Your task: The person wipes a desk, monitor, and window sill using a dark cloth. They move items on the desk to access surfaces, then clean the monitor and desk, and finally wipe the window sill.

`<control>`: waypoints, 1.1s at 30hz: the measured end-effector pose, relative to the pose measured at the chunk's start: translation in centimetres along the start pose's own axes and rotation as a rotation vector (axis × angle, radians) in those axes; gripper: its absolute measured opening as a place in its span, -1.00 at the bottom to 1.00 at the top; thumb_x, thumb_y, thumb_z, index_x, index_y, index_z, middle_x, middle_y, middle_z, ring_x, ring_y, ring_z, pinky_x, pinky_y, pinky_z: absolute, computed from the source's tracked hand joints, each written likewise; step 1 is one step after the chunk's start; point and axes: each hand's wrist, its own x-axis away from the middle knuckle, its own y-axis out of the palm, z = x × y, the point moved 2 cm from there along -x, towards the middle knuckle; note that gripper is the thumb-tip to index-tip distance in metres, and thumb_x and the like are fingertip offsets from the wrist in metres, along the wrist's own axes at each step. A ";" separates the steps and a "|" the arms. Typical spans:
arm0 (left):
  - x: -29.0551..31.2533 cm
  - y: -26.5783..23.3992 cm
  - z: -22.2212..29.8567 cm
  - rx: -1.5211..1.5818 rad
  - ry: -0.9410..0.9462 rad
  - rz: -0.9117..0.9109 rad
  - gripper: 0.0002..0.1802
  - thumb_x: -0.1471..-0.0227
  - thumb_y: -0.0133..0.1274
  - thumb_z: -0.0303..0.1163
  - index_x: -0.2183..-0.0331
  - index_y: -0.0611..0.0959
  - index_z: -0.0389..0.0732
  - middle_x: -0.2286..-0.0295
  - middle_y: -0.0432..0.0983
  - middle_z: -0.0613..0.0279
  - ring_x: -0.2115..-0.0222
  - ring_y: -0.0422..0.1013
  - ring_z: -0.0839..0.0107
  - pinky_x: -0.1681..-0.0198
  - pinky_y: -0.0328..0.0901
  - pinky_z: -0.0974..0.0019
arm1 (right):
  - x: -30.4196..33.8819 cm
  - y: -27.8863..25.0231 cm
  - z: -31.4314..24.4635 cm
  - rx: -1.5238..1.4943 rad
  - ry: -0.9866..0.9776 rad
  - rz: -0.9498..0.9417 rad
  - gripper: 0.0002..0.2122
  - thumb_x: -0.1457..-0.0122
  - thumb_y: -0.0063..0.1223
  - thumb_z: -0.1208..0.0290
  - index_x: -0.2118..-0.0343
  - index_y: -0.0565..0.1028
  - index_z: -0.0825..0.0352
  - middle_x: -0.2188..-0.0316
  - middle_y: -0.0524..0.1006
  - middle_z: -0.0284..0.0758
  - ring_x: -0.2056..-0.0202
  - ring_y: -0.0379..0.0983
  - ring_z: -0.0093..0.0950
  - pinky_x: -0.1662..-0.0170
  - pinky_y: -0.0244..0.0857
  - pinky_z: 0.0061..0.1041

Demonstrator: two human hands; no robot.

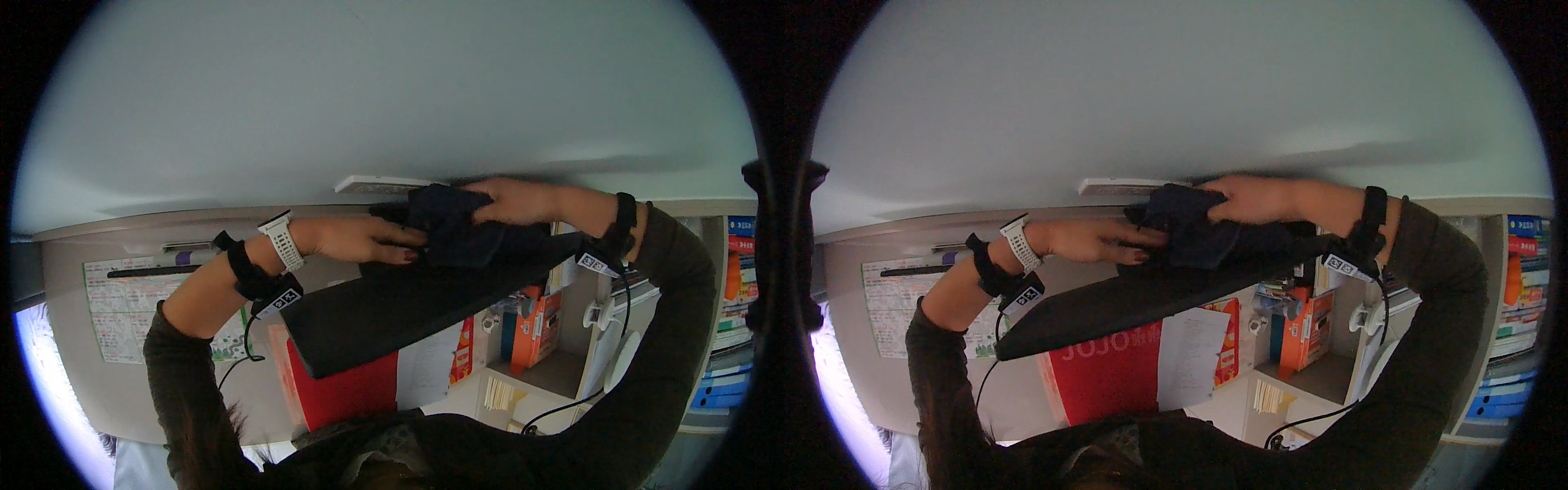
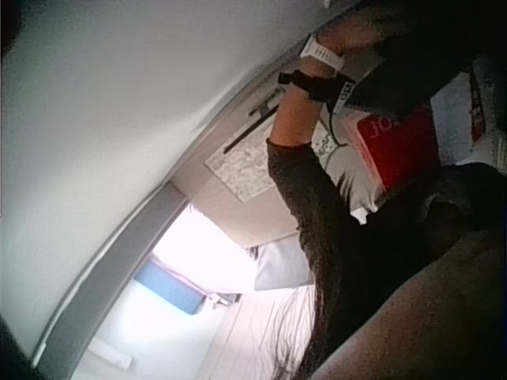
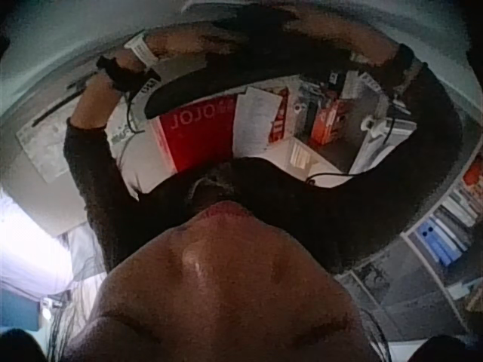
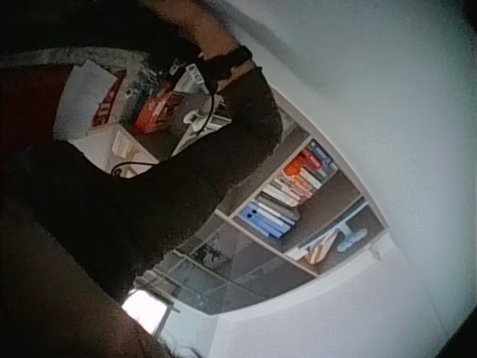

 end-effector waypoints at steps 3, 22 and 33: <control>-0.1 0.0 -0.1 0.018 -0.018 -0.002 -0.41 -0.31 -0.13 -0.16 -0.25 0.29 -0.25 -0.28 0.08 -0.03 -0.30 0.03 0.17 -0.33 -0.03 0.25 | 0.1 -0.1 0.6 0.044 0.019 -0.030 -0.52 -0.19 0.01 0.42 -0.20 0.34 0.30 0.10 0.56 -0.23 0.14 0.44 -0.49 0.03 0.34 -0.48; 6.7 0.1 3.3 0.143 0.021 0.264 -0.55 -0.29 -0.09 -0.31 -0.17 0.44 -0.15 -0.21 0.24 0.07 -0.22 0.17 0.23 -0.26 0.09 0.21 | 17.0 -3.6 -6.6 0.730 -0.087 0.101 -0.56 -0.02 0.05 0.59 -0.04 0.50 0.25 0.16 0.51 -0.13 0.09 0.44 -0.12 -0.02 0.30 -0.26; 15.2 7.9 7.1 0.120 0.193 1.078 -0.43 -0.38 -0.32 -0.13 -0.11 0.45 -0.40 -0.10 0.40 -0.03 -0.15 0.28 0.22 -0.27 0.06 0.18 | 19.3 2.9 -15.0 0.736 -0.590 0.601 -0.60 -0.04 0.12 0.55 -0.01 0.51 0.31 0.19 0.56 -0.13 0.14 0.52 -0.18 0.04 0.35 -0.30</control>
